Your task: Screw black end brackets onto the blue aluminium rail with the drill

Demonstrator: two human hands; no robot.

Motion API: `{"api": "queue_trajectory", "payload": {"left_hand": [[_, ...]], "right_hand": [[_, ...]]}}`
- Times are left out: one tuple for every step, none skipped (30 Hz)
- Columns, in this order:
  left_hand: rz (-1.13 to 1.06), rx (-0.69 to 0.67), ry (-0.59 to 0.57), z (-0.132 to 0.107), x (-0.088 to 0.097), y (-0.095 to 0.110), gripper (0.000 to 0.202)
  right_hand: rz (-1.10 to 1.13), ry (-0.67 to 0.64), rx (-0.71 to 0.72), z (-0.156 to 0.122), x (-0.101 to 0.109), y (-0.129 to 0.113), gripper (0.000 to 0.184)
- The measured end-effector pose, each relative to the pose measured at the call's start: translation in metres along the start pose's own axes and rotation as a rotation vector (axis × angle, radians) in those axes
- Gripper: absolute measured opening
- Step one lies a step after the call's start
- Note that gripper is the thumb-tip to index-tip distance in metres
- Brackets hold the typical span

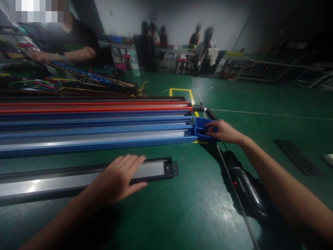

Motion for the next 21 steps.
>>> {"api": "queue_trajectory", "payload": {"left_hand": [[0.001, -0.002, -0.002, 0.0, 0.001, 0.001, 0.065], [0.0, -0.004, -0.003, 0.001, 0.001, 0.001, 0.065], [-0.002, -0.004, -0.006, 0.001, 0.002, 0.002, 0.065], [-0.005, -0.002, -0.008, 0.002, 0.002, 0.002, 0.065], [-0.007, 0.001, -0.011, 0.002, 0.002, 0.002, 0.065], [-0.01, 0.006, -0.015, 0.002, 0.002, 0.002, 0.065], [-0.013, 0.012, -0.02, 0.002, 0.001, 0.001, 0.064], [-0.017, 0.02, -0.024, 0.001, 0.001, 0.0, 0.064], [-0.022, 0.027, -0.029, 0.001, 0.0, -0.001, 0.064], [-0.027, 0.032, -0.034, 0.0, -0.001, -0.002, 0.064], [-0.033, 0.036, -0.038, -0.001, -0.002, -0.003, 0.065], [-0.037, 0.038, -0.04, -0.001, -0.003, -0.003, 0.065], [-0.04, 0.04, -0.039, -0.001, -0.003, -0.004, 0.065], [-0.04, 0.041, -0.037, -0.002, -0.003, -0.004, 0.065], [-0.041, 0.042, -0.033, -0.001, -0.002, -0.004, 0.065], [-0.042, 0.041, -0.029, -0.001, -0.002, -0.004, 0.065], [-0.042, 0.039, -0.028, 0.0, -0.001, -0.003, 0.064], [-0.041, 0.038, -0.03, 0.0, -0.001, -0.003, 0.064], [-0.041, 0.038, -0.032, 0.001, -0.001, -0.003, 0.065], [-0.041, 0.04, -0.037, 0.001, -0.001, -0.002, 0.065], [-0.042, 0.045, -0.04, 0.001, -0.001, -0.003, 0.065]], "right_hand": [[-0.008, -0.008, 0.009, 0.0, 0.0, -0.002, 0.041], [-0.018, -0.015, 0.022, 0.0, 0.0, -0.003, 0.039], [-0.026, -0.021, 0.036, -0.001, -0.001, -0.005, 0.037], [-0.033, -0.022, 0.047, -0.001, -0.001, -0.007, 0.035], [-0.04, -0.018, 0.05, -0.001, 0.0, -0.007, 0.034], [-0.051, -0.008, 0.045, -0.001, 0.001, -0.008, 0.032], [-0.069, 0.008, 0.035, -0.002, 0.003, -0.008, 0.031], [-0.095, 0.029, 0.019, -0.002, 0.005, -0.008, 0.03], [-0.123, 0.049, 0.002, -0.003, 0.007, -0.007, 0.028], [-0.149, 0.065, -0.015, -0.004, 0.009, -0.008, 0.026], [-0.168, 0.074, -0.028, -0.005, 0.011, -0.008, 0.024], [-0.182, 0.074, -0.038, -0.005, 0.012, -0.009, 0.022], [-0.191, 0.068, -0.045, -0.006, 0.012, -0.01, 0.02], [-0.198, 0.059, -0.046, -0.006, 0.011, -0.011, 0.018], [-0.203, 0.052, -0.042, -0.006, 0.011, -0.013, 0.017], [-0.206, 0.047, -0.037, -0.006, 0.01, -0.014, 0.017], [-0.206, 0.044, -0.03, -0.006, 0.01, -0.015, 0.018], [-0.201, 0.043, -0.024, -0.006, 0.01, -0.015, 0.018], [-0.194, 0.043, -0.022, -0.006, 0.009, -0.015, 0.019], [-0.188, 0.042, -0.023, -0.006, 0.009, -0.014, 0.019], [-0.186, 0.041, -0.024, -0.006, 0.009, -0.013, 0.019]]}}
Point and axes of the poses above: each hand's wrist, its own z-axis towards the middle knuckle, its own x-axis out of the back of the hand, y = z × x, the point moved 9 cm from there along z, towards the middle knuckle, and after that the axes turned 8 degrees about -z, right-handed, at the moved point
